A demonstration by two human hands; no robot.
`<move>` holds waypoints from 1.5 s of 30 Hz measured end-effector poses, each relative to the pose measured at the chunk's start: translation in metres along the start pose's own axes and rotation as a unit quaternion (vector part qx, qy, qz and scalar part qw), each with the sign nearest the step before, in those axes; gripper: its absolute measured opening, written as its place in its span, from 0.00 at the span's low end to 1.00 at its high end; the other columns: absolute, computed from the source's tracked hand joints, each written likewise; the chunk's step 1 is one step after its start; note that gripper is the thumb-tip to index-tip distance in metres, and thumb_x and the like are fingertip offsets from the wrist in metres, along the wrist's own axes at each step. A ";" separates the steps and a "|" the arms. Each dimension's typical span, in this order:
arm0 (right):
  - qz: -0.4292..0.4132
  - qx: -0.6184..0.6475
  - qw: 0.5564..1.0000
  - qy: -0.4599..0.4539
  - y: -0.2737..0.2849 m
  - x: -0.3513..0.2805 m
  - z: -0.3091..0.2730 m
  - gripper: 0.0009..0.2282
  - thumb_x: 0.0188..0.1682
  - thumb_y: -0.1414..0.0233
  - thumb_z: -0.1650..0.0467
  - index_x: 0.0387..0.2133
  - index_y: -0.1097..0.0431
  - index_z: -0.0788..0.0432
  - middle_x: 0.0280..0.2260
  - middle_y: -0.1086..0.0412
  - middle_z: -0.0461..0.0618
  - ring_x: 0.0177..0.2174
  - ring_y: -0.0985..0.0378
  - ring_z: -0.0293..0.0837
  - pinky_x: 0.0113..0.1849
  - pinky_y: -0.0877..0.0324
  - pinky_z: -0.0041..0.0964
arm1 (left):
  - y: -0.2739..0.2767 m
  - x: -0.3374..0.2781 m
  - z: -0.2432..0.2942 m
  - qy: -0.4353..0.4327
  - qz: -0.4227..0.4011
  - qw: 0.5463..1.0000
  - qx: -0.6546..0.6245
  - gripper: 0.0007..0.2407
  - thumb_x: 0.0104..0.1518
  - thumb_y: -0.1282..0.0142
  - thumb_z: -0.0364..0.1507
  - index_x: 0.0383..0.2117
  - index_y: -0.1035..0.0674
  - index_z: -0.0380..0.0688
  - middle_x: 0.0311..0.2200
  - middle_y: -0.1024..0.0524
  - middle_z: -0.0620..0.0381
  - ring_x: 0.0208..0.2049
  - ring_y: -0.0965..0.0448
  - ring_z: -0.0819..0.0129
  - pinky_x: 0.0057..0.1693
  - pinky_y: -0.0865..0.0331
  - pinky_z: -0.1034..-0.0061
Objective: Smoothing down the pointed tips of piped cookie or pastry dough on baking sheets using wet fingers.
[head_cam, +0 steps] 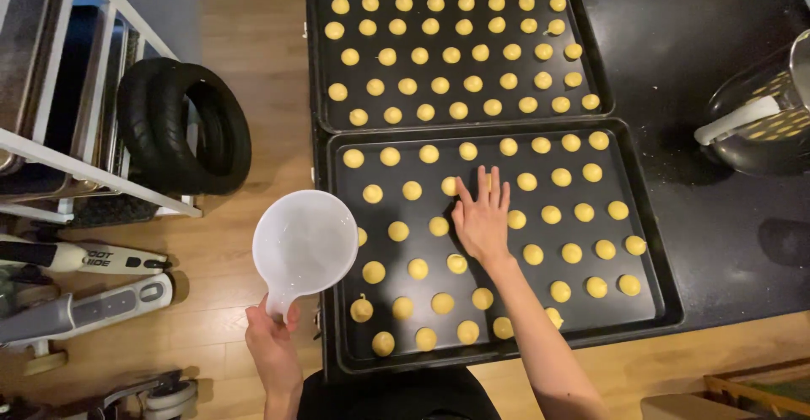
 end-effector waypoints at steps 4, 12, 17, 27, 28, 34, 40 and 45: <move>0.024 0.020 0.999 -0.006 0.016 0.011 -0.024 0.19 0.50 0.52 0.69 0.56 0.31 0.57 0.64 0.45 0.67 0.65 0.50 0.69 0.62 0.51 0.63 | 0.013 0.000 0.005 0.032 0.024 0.998 0.048 0.27 0.72 0.73 0.42 0.48 0.22 0.29 0.26 0.33 0.56 0.30 0.39 0.71 0.41 0.44 0.78; -0.007 0.020 1.000 0.020 -0.017 0.000 -0.073 0.20 0.50 0.52 0.67 0.57 0.31 0.55 0.65 0.46 0.67 0.66 0.51 0.68 0.62 0.52 0.63 | 0.047 0.013 0.007 0.033 0.020 0.999 0.033 0.24 0.72 0.70 0.41 0.41 0.23 0.31 0.26 0.30 0.55 0.29 0.38 0.71 0.40 0.43 0.78; 0.011 -0.002 1.000 -0.013 -0.011 0.002 -0.087 0.21 0.52 0.53 0.67 0.59 0.31 0.57 0.65 0.46 0.68 0.66 0.52 0.68 0.63 0.52 0.61 | 0.058 0.021 0.017 0.036 0.021 0.997 0.072 0.20 0.69 0.69 0.38 0.41 0.23 0.36 0.26 0.29 0.56 0.28 0.37 0.72 0.38 0.44 0.80; -0.020 0.056 0.998 0.019 -0.022 0.015 -0.145 0.18 0.52 0.55 0.68 0.55 0.30 0.57 0.63 0.45 0.67 0.66 0.52 0.68 0.63 0.55 0.63 | 0.080 0.036 0.016 0.027 -0.006 0.998 0.049 0.24 0.71 0.69 0.40 0.49 0.22 0.30 0.27 0.30 0.56 0.30 0.36 0.73 0.38 0.41 0.80; -0.026 0.074 0.997 0.003 -0.018 0.013 -0.146 0.20 0.54 0.56 0.68 0.60 0.37 0.59 0.65 0.48 0.67 0.67 0.55 0.68 0.64 0.57 0.63 | 0.080 0.036 0.018 0.017 -0.011 0.997 0.073 0.24 0.71 0.69 0.39 0.49 0.22 0.30 0.26 0.30 0.57 0.29 0.37 0.73 0.38 0.41 0.80; 0.041 0.309 0.947 0.083 0.109 0.005 -0.239 0.21 0.49 0.53 0.65 0.56 0.33 0.58 0.67 0.48 0.57 0.68 0.52 0.62 0.65 0.50 0.59 | 0.078 0.039 0.015 0.054 -0.004 0.988 0.147 0.29 0.68 0.70 0.44 0.45 0.17 0.31 0.21 0.29 0.57 0.26 0.36 0.72 0.35 0.42 0.78; -0.107 0.238 0.933 0.247 0.099 -0.019 -0.292 0.27 0.49 0.55 0.50 0.24 0.22 0.61 0.67 0.48 0.56 0.68 0.56 0.60 0.65 0.61 0.61 | 0.101 0.043 -0.022 0.104 0.028 0.977 0.182 0.33 0.66 0.73 0.48 0.46 0.18 0.29 0.34 0.19 0.47 0.32 0.23 0.64 0.41 0.31 0.75; 0.054 0.314 0.943 0.099 0.107 -0.021 -0.245 0.34 0.58 0.75 0.49 0.39 0.23 0.57 0.59 0.37 0.56 0.62 0.41 0.63 0.60 0.45 0.58 | 0.113 0.038 -0.028 0.080 0.020 0.989 0.122 0.32 0.69 0.73 0.48 0.44 0.18 0.29 0.25 0.27 0.54 0.27 0.34 0.71 0.37 0.41 0.79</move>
Point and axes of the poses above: each hand's wrist, its own x-axis towards the middle knuckle, its own y-axis out of the back of the hand, z = x × y, the point moved 6 cm from there along x, towards the middle knuckle
